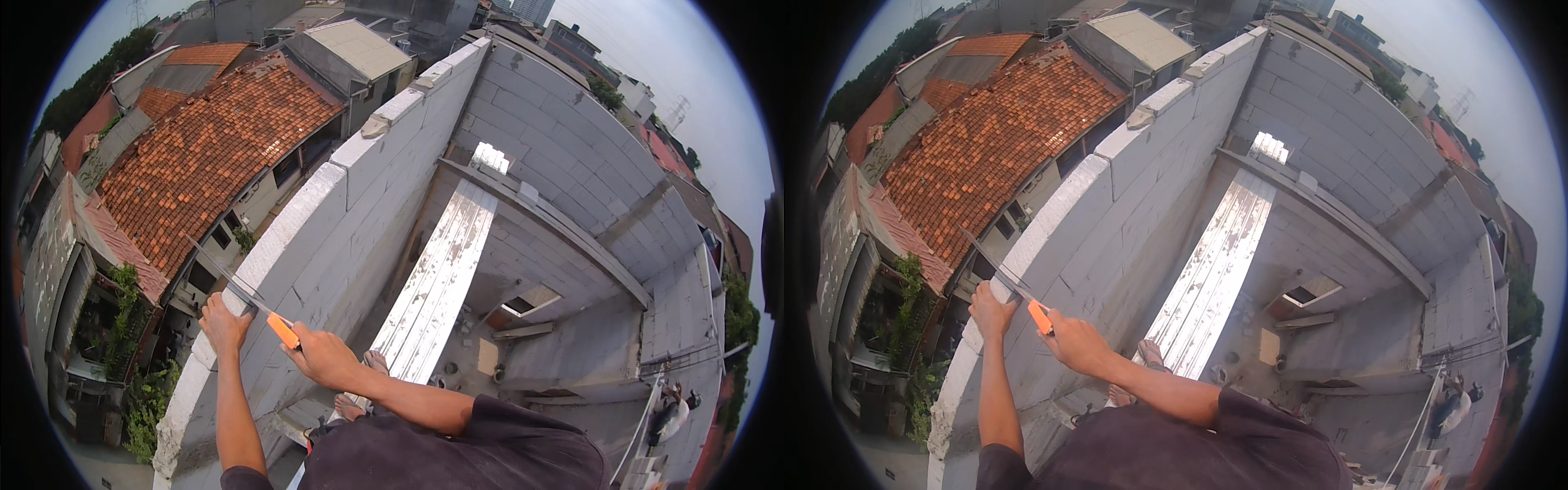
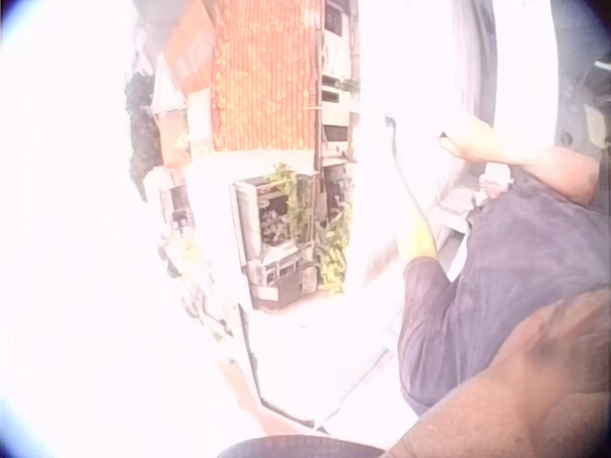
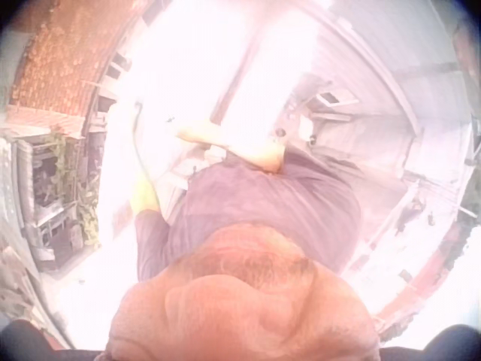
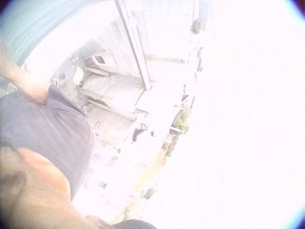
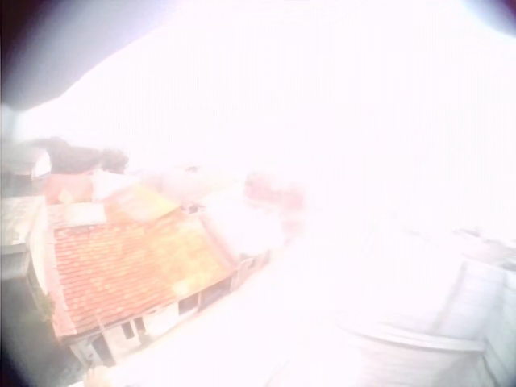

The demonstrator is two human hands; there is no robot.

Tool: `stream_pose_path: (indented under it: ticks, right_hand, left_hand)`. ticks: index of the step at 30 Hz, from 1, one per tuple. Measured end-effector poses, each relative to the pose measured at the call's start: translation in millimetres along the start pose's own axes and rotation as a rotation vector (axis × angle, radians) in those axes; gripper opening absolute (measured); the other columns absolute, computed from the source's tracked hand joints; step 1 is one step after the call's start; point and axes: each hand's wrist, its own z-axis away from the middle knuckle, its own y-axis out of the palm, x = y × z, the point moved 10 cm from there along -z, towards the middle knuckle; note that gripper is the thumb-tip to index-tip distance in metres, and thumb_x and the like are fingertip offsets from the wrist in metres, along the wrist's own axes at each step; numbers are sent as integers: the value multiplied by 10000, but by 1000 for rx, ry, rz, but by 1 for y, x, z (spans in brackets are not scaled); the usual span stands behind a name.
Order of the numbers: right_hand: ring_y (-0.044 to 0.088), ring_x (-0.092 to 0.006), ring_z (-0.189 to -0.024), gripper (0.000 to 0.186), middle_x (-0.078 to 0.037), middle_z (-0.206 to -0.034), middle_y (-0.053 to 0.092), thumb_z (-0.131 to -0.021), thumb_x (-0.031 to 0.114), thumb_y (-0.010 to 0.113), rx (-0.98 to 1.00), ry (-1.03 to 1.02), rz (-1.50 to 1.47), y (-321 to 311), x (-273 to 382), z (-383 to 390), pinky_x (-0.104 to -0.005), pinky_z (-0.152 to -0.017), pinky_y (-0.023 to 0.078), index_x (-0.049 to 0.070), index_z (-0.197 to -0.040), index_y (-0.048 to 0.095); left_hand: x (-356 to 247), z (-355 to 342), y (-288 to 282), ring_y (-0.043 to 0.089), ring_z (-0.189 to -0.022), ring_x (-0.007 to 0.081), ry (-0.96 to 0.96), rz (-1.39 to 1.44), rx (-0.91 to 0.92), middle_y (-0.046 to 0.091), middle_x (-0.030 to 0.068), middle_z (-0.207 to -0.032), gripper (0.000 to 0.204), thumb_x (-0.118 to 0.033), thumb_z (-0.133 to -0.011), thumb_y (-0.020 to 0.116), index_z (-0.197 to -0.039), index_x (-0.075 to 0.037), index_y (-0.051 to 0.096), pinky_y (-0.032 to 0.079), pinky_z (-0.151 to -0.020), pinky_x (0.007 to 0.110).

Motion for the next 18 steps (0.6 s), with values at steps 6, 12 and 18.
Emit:
stream_pose_path:
  ticks: [6, 12, 18]
  right_hand:
    - [735, -467, -933, 305, -220, -960, 716, -1076, 333, 675, -19, -135, -8, -15, -128, 147, -537, -742, 575, 69, -1211, 605]
    - [700, -515, -780, 337, -229, -848, 700, -1069, 332, 682, -4, -53, 18, -3, -81, 71, -564, -706, 569, 37, -1154, 543]
    - [697, -511, -731, 384, -236, -796, 707, -1083, 347, 663, 32, -51, -31, 4, -33, 22, -566, -643, 538, -11, -1143, 540]
  left_hand:
    - [-3, -2, -8, 596, -1277, 373, 0, 15, -25, 653, 151, -1335, 852, -354, -705, 980, -1380, -45, 561, 457, -1098, 534]
    - [2, -5, -3, 599, -1285, 375, 26, 4, -57, 660, 150, -1333, 842, -349, -707, 971, -1381, -46, 568, 458, -1100, 533]
    - [9, -6, -1, 609, -1287, 366, 12, -31, -28, 672, 147, -1334, 856, -477, -743, 945, -1391, -43, 592, 470, -1067, 537]
